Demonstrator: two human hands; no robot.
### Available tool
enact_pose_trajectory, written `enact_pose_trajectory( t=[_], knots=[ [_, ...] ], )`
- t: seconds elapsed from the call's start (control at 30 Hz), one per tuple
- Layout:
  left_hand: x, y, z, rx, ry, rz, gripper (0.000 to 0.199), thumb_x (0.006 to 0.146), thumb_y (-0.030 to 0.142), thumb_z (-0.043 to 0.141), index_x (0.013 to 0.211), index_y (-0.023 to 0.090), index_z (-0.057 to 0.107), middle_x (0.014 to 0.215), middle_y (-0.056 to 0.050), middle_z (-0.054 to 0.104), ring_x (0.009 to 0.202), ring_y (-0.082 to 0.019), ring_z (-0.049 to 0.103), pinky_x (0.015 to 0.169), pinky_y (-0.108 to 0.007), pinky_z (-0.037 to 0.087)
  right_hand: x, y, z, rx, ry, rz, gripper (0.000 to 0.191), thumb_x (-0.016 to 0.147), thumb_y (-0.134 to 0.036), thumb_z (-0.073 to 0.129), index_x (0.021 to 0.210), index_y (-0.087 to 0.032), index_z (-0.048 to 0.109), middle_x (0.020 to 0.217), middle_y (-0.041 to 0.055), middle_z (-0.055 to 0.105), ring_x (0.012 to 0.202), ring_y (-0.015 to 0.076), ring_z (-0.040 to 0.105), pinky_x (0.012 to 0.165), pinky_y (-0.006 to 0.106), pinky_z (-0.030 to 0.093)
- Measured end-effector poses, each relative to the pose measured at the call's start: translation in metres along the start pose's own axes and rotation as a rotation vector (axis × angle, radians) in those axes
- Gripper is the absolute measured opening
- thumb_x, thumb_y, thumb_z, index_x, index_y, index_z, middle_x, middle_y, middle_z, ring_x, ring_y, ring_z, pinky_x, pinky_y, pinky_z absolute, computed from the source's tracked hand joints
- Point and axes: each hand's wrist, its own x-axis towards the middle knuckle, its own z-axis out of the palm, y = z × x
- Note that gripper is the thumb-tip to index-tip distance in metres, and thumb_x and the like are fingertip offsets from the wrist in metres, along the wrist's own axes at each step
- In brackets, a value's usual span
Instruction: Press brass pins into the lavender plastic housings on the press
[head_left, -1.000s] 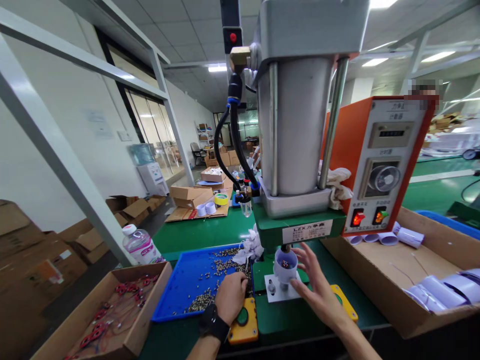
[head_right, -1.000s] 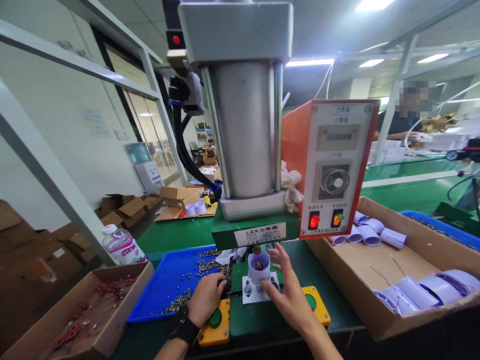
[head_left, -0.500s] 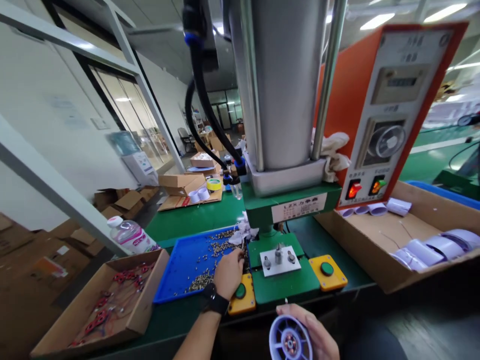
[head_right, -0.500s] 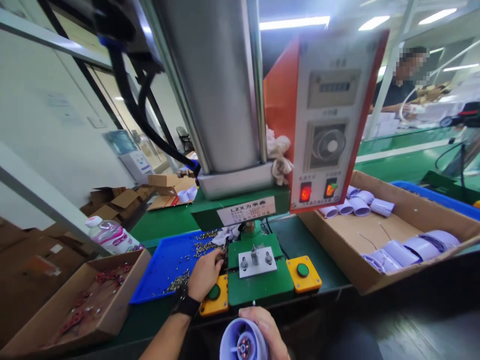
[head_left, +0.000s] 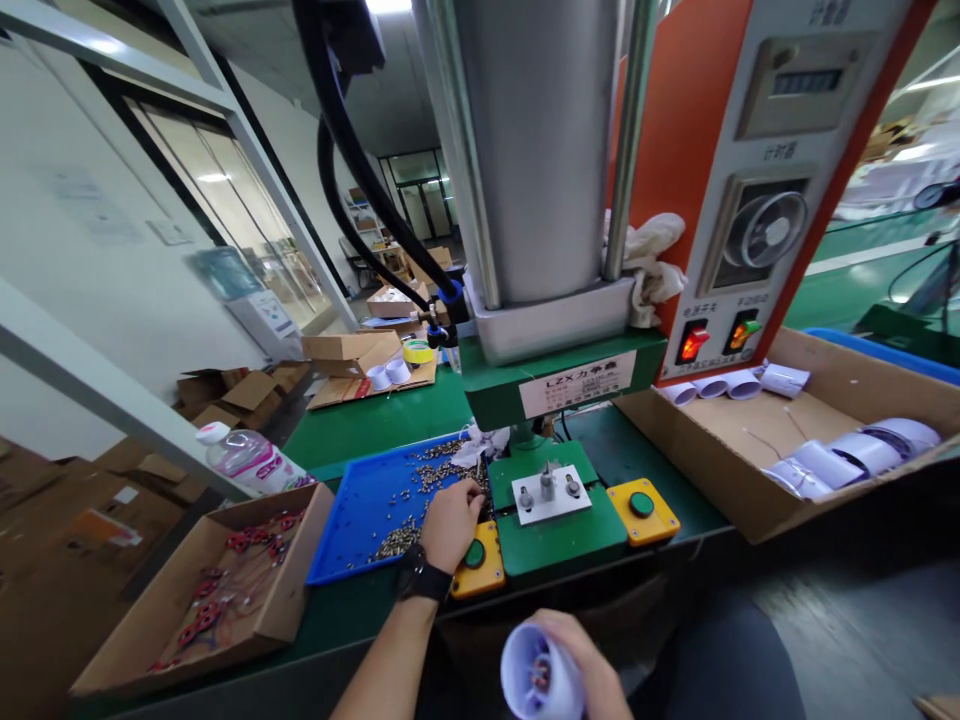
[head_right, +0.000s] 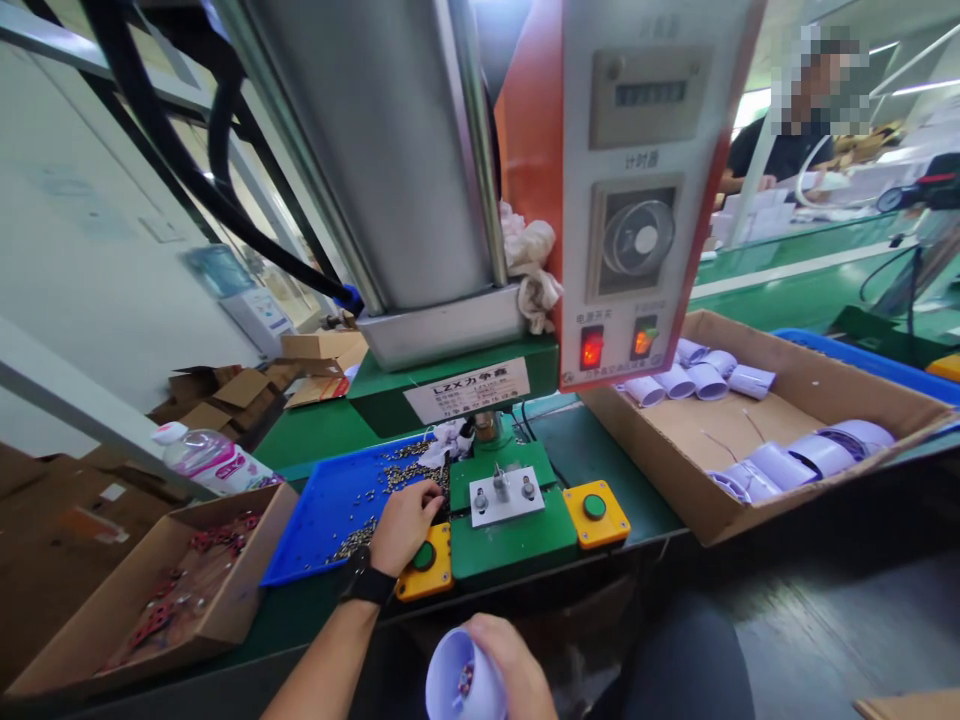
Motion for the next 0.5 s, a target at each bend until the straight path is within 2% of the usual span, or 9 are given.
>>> enact_pose_trajectory(
  t=[0.07,0.13,0.17,0.23,0.3,0.4,0.5],
  knots=[
    [0.002,-0.001,0.0,0.005,0.002,-0.001,0.016,0.086,0.02,0.052,0.084,0.02,0.067,0.086,-0.003,0.073,0.08,-0.016,0.064,0.072,-0.025,0.042,0.008,0.031,-0.001,0.032,0.066,0.335,0.068,0.053,-0.059,0.075,0.109,-0.023,0.06,0.089,0.0078,0.068,0.077,0.0283,0.067,0.067,0.04,0.054],
    [0.003,-0.002,0.001,0.009,0.003,-0.001,0.017,0.086,0.019,0.051,0.085,0.02,0.067,0.088,-0.004,0.073,0.081,-0.017,0.064,0.074,-0.025,0.042,0.024,0.057,-0.008,0.082,0.162,0.648,0.073,0.052,-0.066,0.07,0.11,-0.023,0.056,0.067,0.0002,0.062,0.051,0.0184,0.058,0.047,0.03,0.046],
    [0.003,-0.002,0.0,0.011,0.004,0.0,0.017,0.086,0.019,0.05,0.085,0.02,0.068,0.089,-0.004,0.073,0.082,-0.017,0.064,0.074,-0.025,0.042,0.034,0.065,-0.014,0.1,0.203,0.729,0.072,0.054,-0.068,0.067,0.111,-0.024,0.054,0.061,-0.003,0.057,0.046,0.0152,0.053,0.043,0.027,0.042],
    [0.004,-0.002,-0.001,0.014,0.008,0.002,0.018,0.086,0.019,0.05,0.086,0.021,0.068,0.091,-0.003,0.074,0.085,-0.017,0.065,0.076,-0.026,0.042,0.054,0.074,-0.025,0.111,0.241,0.719,0.07,0.058,-0.067,0.063,0.112,-0.025,0.053,0.059,-0.005,0.053,0.047,0.0134,0.051,0.044,0.024,0.039],
    [0.005,-0.002,-0.002,0.015,0.009,0.006,0.019,0.086,0.02,0.049,0.087,0.021,0.068,0.091,-0.003,0.074,0.086,-0.018,0.065,0.077,-0.026,0.043,0.069,0.073,-0.035,0.13,0.255,0.697,0.064,0.059,-0.063,0.063,0.11,-0.026,0.054,0.064,-0.0039,0.055,0.054,0.0141,0.054,0.048,0.024,0.04],
    [0.008,-0.002,-0.006,0.011,0.012,0.01,0.019,0.086,0.019,0.049,0.087,0.021,0.068,0.091,-0.004,0.074,0.087,-0.02,0.066,0.077,-0.027,0.044,0.08,0.059,-0.045,0.149,0.224,0.652,0.051,0.059,-0.052,0.066,0.102,-0.025,0.059,0.079,-0.0008,0.061,0.07,0.0166,0.059,0.056,0.026,0.044],
    [0.009,0.0,-0.008,0.008,0.019,0.007,0.019,0.086,0.019,0.049,0.088,0.02,0.068,0.092,-0.005,0.075,0.088,-0.021,0.067,0.077,-0.028,0.044,0.076,0.034,-0.05,0.163,0.105,0.63,0.047,0.05,-0.031,0.072,0.094,-0.021,0.063,0.079,-0.0003,0.064,0.079,0.0198,0.06,0.065,0.028,0.045]
  ],
)
